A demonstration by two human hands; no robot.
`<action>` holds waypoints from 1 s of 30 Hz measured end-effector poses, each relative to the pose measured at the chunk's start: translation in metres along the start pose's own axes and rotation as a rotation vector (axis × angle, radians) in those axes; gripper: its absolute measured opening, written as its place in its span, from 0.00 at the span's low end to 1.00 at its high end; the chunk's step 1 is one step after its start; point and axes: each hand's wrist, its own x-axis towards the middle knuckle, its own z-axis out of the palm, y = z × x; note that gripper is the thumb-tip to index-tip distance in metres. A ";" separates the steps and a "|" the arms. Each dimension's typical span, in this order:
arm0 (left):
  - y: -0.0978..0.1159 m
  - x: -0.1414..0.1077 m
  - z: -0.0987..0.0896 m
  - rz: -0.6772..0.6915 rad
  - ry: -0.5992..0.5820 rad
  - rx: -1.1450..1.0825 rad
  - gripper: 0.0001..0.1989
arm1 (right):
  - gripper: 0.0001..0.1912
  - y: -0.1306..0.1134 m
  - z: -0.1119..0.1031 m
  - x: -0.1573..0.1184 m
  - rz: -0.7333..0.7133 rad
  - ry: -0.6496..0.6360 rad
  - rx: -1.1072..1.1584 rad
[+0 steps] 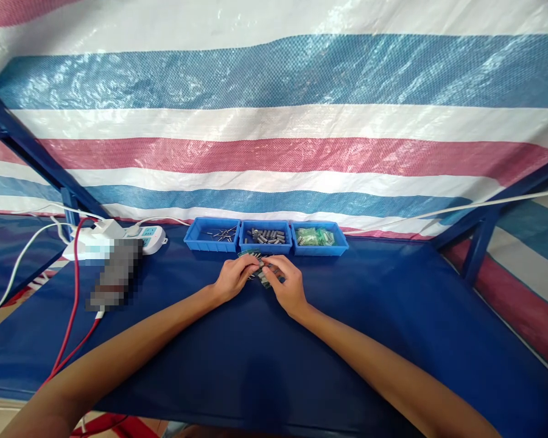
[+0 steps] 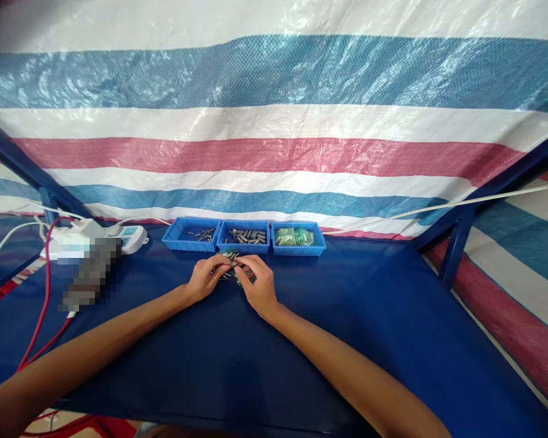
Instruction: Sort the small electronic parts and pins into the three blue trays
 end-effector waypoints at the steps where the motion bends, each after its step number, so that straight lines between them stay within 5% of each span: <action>1: 0.000 0.000 0.000 0.003 -0.005 0.002 0.05 | 0.10 0.000 0.000 0.000 0.002 -0.007 -0.002; 15: 0.006 0.005 -0.003 -0.127 -0.017 0.023 0.10 | 0.09 0.006 0.003 -0.003 0.133 0.083 0.049; 30: 0.007 0.007 -0.002 -0.114 0.023 0.018 0.08 | 0.11 0.006 0.003 -0.004 0.049 0.164 0.059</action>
